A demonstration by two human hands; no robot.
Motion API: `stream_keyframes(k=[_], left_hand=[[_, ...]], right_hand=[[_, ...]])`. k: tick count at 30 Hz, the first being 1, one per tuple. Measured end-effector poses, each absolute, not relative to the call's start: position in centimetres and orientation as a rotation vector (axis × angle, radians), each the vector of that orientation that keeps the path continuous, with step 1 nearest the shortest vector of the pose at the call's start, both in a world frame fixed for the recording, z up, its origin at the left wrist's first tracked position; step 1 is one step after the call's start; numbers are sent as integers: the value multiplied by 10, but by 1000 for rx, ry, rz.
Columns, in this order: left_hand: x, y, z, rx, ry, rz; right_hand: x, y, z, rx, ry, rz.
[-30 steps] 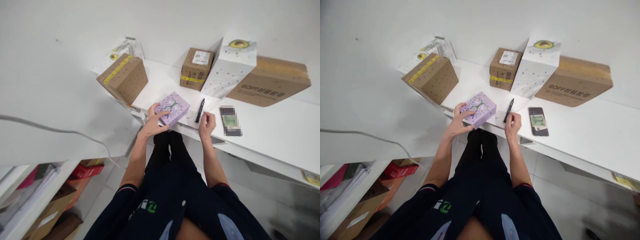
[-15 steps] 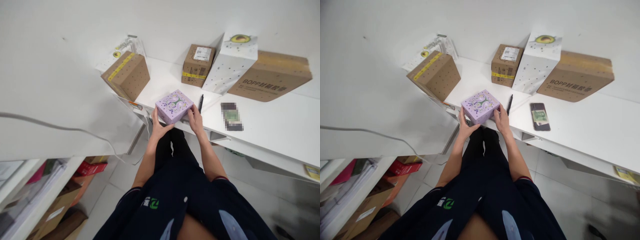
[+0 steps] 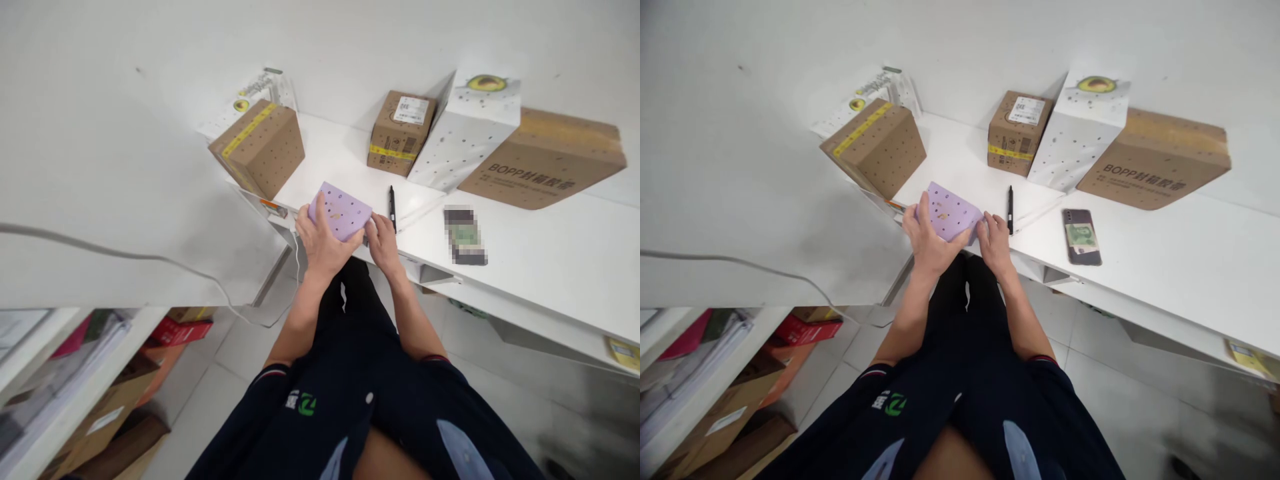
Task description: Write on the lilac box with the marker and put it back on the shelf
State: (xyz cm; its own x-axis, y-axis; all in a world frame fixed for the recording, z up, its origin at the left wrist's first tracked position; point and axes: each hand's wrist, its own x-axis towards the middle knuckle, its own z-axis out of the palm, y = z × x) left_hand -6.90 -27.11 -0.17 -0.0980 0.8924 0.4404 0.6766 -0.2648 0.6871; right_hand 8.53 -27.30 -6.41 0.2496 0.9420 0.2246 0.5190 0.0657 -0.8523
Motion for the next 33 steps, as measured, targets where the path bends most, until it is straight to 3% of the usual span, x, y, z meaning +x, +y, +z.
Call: stream_keyframes(k=[11,16,22,33], left_hand=[[-101,-252,-18,2075,1307,1250],[-104,-246,-45,1754,1105,1409],[-96,-239,-76,1521,1110,1334],[-91,-238,-85,1567,1135,1228]], right_hand=[[84,-298,-63,-1365,-1537,797],[77,-286,-74,-1375,-1446,783],[89,-283,-73,-1396,-1409,816],[130,-240,-49,-1607,-1436,509]])
